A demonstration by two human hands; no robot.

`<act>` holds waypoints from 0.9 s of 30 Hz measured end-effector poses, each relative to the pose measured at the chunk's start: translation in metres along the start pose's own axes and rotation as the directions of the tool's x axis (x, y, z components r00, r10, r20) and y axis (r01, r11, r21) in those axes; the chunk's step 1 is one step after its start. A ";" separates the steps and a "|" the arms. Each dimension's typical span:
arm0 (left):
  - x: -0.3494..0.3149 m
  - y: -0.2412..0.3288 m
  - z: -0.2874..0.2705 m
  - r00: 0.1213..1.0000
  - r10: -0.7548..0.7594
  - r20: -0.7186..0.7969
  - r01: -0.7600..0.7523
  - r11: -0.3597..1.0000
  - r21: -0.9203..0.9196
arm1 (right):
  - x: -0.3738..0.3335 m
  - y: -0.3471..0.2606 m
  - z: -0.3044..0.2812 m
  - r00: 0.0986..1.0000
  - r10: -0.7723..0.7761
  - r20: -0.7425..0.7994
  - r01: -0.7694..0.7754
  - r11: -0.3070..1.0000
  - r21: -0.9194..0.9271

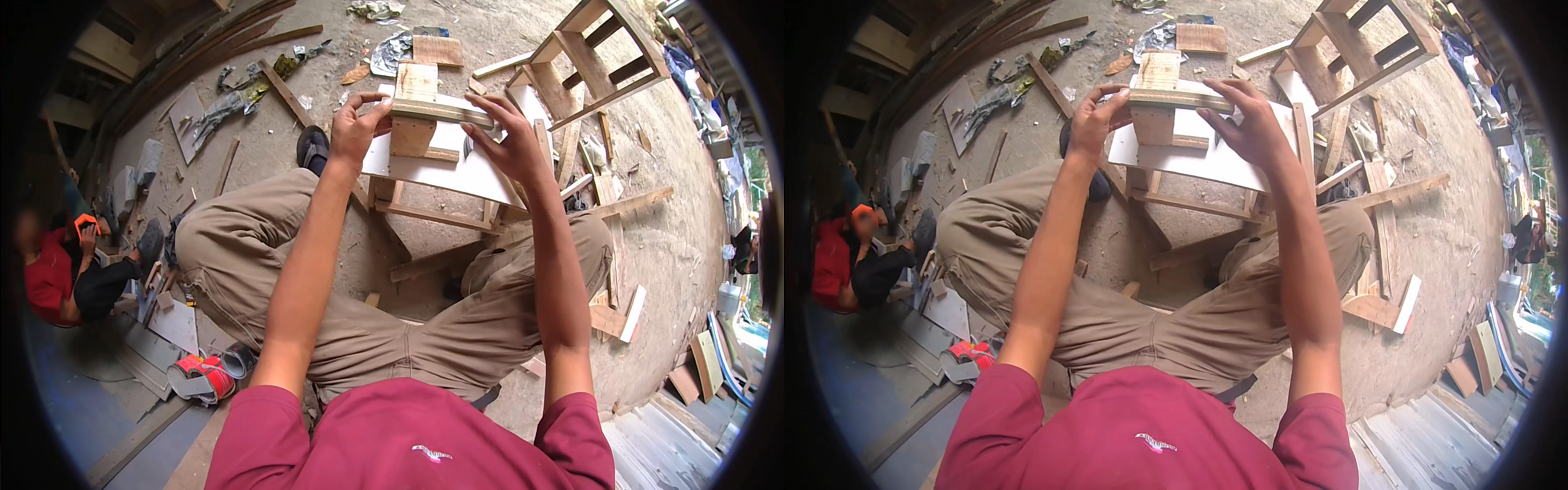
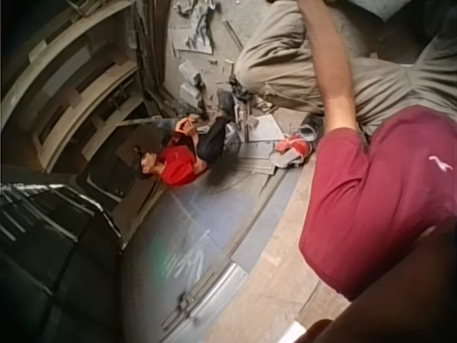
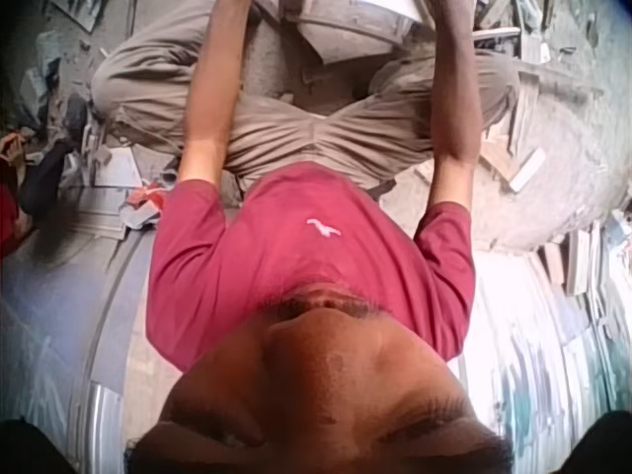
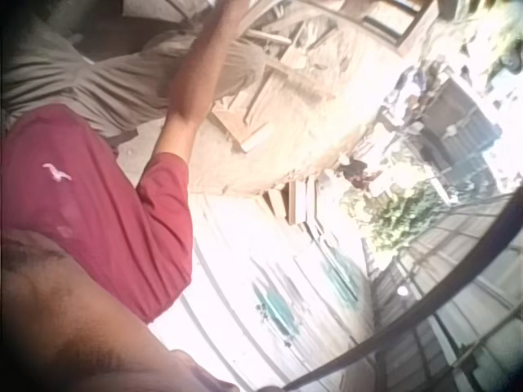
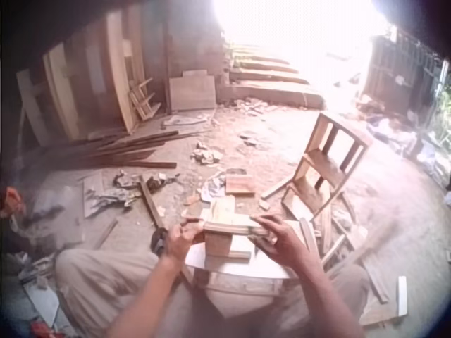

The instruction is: The person assembles a small wooden box by fitting pieces together and securing them with a hammer. The person repeatedly aligns the wooden components and hammers them into place while sitting on the floor.

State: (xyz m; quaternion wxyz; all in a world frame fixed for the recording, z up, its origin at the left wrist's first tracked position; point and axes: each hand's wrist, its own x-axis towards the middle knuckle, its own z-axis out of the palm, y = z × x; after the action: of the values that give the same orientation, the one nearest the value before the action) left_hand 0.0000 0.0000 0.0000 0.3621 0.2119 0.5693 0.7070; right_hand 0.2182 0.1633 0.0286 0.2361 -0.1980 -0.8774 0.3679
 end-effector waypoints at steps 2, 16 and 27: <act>-0.001 0.003 0.004 1.000 0.015 0.002 -0.015 1.000 -0.016 | 0.001 0.000 0.013 0.980 -0.187 -0.074 0.160 0.948 -0.275; -0.004 -0.003 -0.005 0.997 -0.001 0.077 0.011 0.991 -0.136 | 0.008 -0.015 0.037 0.953 -0.294 -0.068 0.263 0.920 -0.292; -0.011 -0.063 -0.014 0.965 0.158 0.211 -0.232 0.890 0.394 | 0.013 -0.012 0.037 0.970 -0.234 -0.061 0.228 0.969 -0.097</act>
State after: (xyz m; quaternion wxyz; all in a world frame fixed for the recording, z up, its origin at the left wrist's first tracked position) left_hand 0.0148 -0.0118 -0.0628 0.2840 0.4009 0.6485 0.5815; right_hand 0.1853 0.1417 0.0183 0.2997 -0.1178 -0.9009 0.2910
